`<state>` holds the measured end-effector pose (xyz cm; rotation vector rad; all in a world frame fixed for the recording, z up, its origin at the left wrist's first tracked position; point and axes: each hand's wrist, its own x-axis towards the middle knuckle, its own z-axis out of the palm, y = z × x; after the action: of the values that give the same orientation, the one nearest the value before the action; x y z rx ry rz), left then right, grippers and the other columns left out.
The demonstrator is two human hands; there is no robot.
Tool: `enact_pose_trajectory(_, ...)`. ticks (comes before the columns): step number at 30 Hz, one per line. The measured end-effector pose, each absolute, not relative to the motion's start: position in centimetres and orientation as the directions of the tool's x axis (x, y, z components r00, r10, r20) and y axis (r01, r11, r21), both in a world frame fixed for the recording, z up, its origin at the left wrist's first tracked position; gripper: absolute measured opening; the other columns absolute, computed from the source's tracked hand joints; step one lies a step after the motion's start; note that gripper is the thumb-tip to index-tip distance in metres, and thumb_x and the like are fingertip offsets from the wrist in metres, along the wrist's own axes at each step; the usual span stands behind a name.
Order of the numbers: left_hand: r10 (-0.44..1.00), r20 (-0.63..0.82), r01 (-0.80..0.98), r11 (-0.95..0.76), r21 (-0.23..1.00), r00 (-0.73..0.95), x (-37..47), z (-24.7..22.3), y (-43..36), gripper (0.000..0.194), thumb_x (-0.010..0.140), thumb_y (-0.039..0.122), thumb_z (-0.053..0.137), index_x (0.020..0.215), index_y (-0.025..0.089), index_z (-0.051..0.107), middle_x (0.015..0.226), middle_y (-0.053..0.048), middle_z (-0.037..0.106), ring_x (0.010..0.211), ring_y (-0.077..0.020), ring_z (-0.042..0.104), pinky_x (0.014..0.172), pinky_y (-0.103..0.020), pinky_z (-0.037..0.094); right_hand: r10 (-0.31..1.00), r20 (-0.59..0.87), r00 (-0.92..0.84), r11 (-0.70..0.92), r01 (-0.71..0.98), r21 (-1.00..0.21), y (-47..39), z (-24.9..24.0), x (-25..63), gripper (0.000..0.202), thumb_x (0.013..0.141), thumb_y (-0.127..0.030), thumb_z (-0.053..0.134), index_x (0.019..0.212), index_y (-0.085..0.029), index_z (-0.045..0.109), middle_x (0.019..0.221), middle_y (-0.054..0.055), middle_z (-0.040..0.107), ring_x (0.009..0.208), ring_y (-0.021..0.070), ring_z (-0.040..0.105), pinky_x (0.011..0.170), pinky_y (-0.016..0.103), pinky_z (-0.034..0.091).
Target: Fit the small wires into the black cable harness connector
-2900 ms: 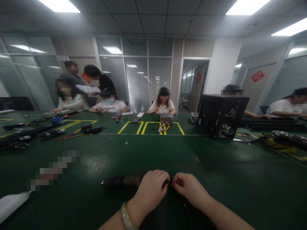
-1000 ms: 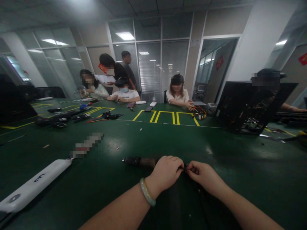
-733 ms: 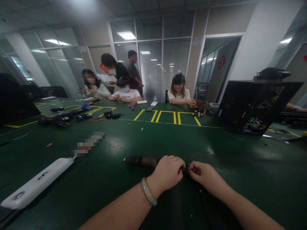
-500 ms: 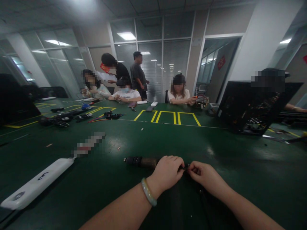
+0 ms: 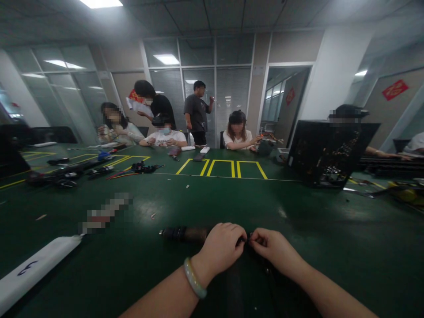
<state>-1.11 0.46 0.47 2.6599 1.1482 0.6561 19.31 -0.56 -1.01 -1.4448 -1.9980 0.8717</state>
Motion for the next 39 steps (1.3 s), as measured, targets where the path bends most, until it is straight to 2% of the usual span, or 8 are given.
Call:
enact_pose_trajectory(6,0.759,0.308,0.680,-0.651,0.337,0.574,-1.08,0.36,0.57,0.012,0.085,0.023,0.062,0.096,0.021,0.059,0.097,-0.001,0.065,0.093,-0.0201,0.060,0.085,-0.034,0.043,0.954,0.034,-0.298,0.218,0.611,-0.761,-0.32,-1.66,19.46,0.012,0.087,-0.027,0.057,0.084,-0.018,0.066,0.074,-0.001,0.067,0.066,0.0142,0.060,0.057,0.020,0.039)
enact_pose_trajectory(14,0.727,0.322,0.650,-0.687,0.326,0.607,-1.06,0.52,0.63,0.006,0.087,0.020,0.061,0.092,0.023,0.061,0.101,0.001,0.066,0.096,-0.0193,0.060,0.088,-0.035,0.043,0.951,0.041,-0.306,0.227,0.602,-0.766,-0.47,-1.61,19.49,0.011,0.087,-0.027,0.058,0.086,-0.021,0.067,0.075,-0.002,0.068,0.067,0.0141,0.061,0.057,0.020,0.039)
enact_pose_trajectory(19,0.694,0.329,0.629,-0.720,0.293,0.641,-0.99,0.61,0.58,0.013,0.086,0.014,0.058,0.094,0.024,0.062,0.102,0.001,0.066,0.097,-0.0192,0.060,0.088,-0.035,0.042,0.956,0.062,-0.286,0.235,0.622,-0.747,-0.31,-1.80,19.36,0.012,0.086,-0.028,0.058,0.083,-0.019,0.066,0.070,-0.002,0.066,0.063,0.0134,0.058,0.055,0.020,0.037)
enact_pose_trajectory(23,0.728,0.337,0.653,-0.685,0.322,0.597,-0.95,0.32,0.59,0.015,0.084,0.016,0.060,0.098,0.023,0.059,0.100,0.000,0.066,0.095,-0.0196,0.060,0.085,-0.034,0.043,0.955,0.058,-0.292,0.234,0.615,-0.753,-0.28,-1.85,19.38,0.012,0.086,-0.028,0.058,0.083,-0.019,0.066,0.069,-0.002,0.065,0.063,0.0134,0.058,0.055,0.020,0.037)
enact_pose_trajectory(30,0.718,0.338,0.647,-0.696,0.311,0.609,-1.03,0.32,0.63,0.008,0.086,0.018,0.060,0.092,0.022,0.060,0.101,0.001,0.066,0.096,-0.0189,0.060,0.088,-0.035,0.044,0.954,0.056,-0.295,0.237,0.624,-0.745,-0.47,-1.51,19.37,0.012,0.086,-0.027,0.058,0.083,-0.019,0.067,0.070,-0.002,0.066,0.064,0.0132,0.059,0.056,0.020,0.037)
enact_pose_trajectory(33,0.692,0.335,0.620,-0.722,0.307,0.640,-1.05,0.53,0.55,0.012,0.086,0.015,0.057,0.094,0.023,0.061,0.104,0.001,0.066,0.098,-0.0180,0.059,0.092,-0.034,0.043,0.955,0.055,-0.291,0.234,0.629,-0.741,-0.40,-1.53,19.35,0.012,0.086,-0.026,0.058,0.084,-0.019,0.067,0.071,-0.002,0.066,0.064,0.0132,0.059,0.056,0.020,0.037)
enact_pose_trajectory(37,0.733,0.323,0.648,-0.680,0.342,0.598,-1.00,0.54,0.44,0.021,0.083,0.014,0.058,0.102,0.023,0.058,0.105,-0.001,0.065,0.098,-0.0194,0.059,0.091,-0.034,0.044,0.954,0.067,-0.293,0.244,0.626,-0.740,-0.43,-1.49,19.34,0.011,0.086,-0.026,0.059,0.084,-0.020,0.068,0.070,-0.002,0.066,0.063,0.0129,0.059,0.055,0.020,0.037)
enact_pose_trajectory(39,0.753,0.323,0.664,-0.658,0.355,0.573,-0.97,0.43,0.47,0.017,0.083,0.016,0.058,0.099,0.023,0.057,0.105,-0.002,0.064,0.097,-0.0202,0.060,0.090,-0.035,0.044,0.954,0.081,-0.289,0.252,0.626,-0.738,-0.51,-1.48,19.32,0.011,0.086,-0.026,0.059,0.084,-0.020,0.068,0.072,-0.002,0.067,0.064,0.0131,0.059,0.055,0.020,0.037)
